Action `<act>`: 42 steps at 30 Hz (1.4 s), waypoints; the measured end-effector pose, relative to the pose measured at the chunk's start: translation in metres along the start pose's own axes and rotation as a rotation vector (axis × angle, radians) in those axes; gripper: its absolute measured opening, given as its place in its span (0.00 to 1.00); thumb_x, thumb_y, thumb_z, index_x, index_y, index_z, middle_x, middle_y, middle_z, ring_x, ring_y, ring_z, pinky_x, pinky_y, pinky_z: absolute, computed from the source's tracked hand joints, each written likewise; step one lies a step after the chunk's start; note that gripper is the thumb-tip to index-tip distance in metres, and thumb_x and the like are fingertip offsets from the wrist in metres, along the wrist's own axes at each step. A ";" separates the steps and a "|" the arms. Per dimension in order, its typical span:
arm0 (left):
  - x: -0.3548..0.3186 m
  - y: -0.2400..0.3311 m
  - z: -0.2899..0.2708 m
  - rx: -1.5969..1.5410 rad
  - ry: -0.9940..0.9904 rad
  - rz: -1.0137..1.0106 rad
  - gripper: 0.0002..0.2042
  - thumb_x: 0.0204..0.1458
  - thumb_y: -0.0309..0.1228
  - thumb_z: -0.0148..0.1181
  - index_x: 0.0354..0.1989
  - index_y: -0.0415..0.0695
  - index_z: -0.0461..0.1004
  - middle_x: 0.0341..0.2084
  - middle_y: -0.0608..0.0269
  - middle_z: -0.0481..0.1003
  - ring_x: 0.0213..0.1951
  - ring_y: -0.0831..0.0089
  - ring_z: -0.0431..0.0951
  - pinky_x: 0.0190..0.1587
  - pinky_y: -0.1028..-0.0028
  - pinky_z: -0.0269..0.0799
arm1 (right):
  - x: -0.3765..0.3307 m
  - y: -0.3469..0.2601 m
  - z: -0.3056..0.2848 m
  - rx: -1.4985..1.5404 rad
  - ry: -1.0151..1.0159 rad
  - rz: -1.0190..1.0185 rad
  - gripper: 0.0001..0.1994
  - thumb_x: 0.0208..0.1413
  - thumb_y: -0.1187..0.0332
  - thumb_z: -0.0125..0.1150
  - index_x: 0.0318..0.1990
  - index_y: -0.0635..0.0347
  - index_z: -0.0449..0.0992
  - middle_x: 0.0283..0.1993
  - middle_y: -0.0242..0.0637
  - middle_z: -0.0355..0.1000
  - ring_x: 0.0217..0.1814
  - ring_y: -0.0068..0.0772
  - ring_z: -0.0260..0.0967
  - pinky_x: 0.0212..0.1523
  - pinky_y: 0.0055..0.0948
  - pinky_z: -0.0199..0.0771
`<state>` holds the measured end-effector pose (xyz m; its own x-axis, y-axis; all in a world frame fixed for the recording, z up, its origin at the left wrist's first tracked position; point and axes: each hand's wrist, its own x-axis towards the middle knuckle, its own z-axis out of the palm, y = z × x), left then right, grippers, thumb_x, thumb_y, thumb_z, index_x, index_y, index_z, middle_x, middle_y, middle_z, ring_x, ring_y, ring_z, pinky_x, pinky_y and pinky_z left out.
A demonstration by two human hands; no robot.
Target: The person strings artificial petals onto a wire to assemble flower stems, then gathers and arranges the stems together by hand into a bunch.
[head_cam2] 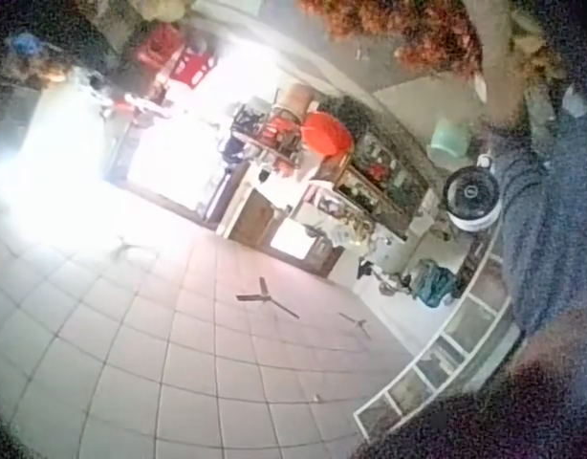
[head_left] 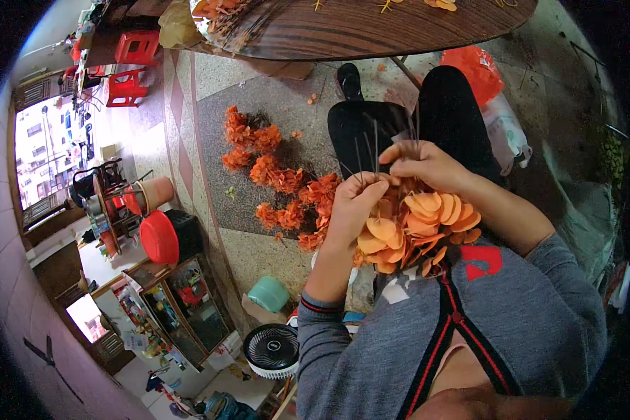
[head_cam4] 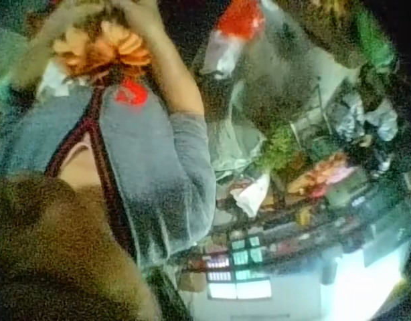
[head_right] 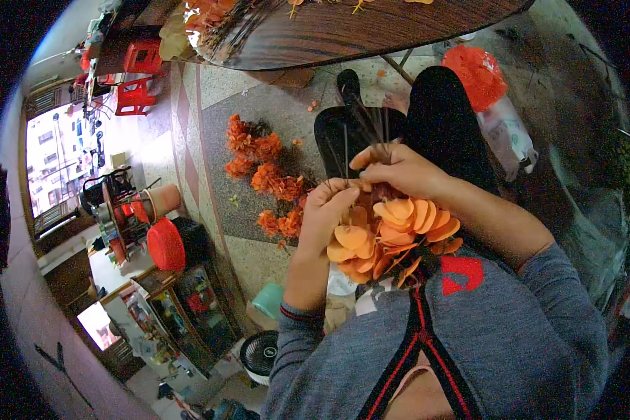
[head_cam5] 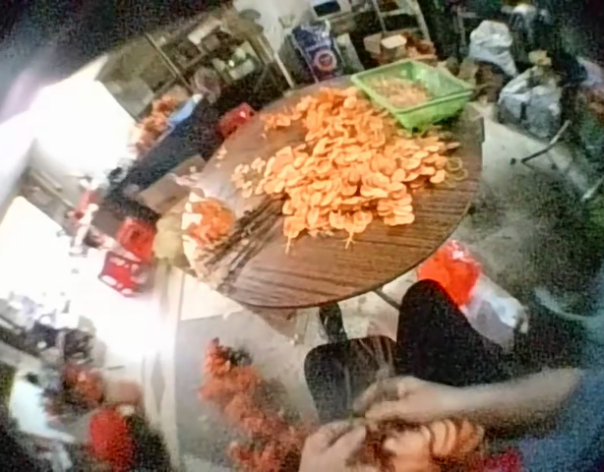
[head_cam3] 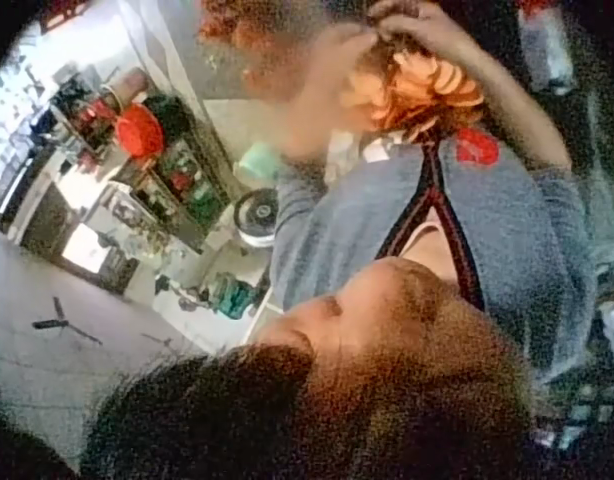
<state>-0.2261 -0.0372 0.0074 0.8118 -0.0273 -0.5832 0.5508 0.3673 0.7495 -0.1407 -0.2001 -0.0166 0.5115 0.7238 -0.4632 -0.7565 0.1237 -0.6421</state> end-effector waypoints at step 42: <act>-0.003 -0.009 0.018 0.250 -0.131 0.258 0.23 0.62 0.35 0.35 0.64 0.42 0.47 0.57 0.57 0.59 0.57 0.72 0.59 0.59 0.74 0.53 | -0.021 0.000 0.014 -0.303 -0.304 -0.027 0.06 0.49 0.72 0.58 0.33 0.65 0.73 0.29 0.26 0.69 0.30 0.16 0.64 0.31 0.19 0.66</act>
<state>-0.2298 -0.0567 0.0076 0.9388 -0.0878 -0.3330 0.3426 0.1400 0.9290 -0.1573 -0.2056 0.0013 0.3519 0.8958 -0.2714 -0.5674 -0.0265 -0.8230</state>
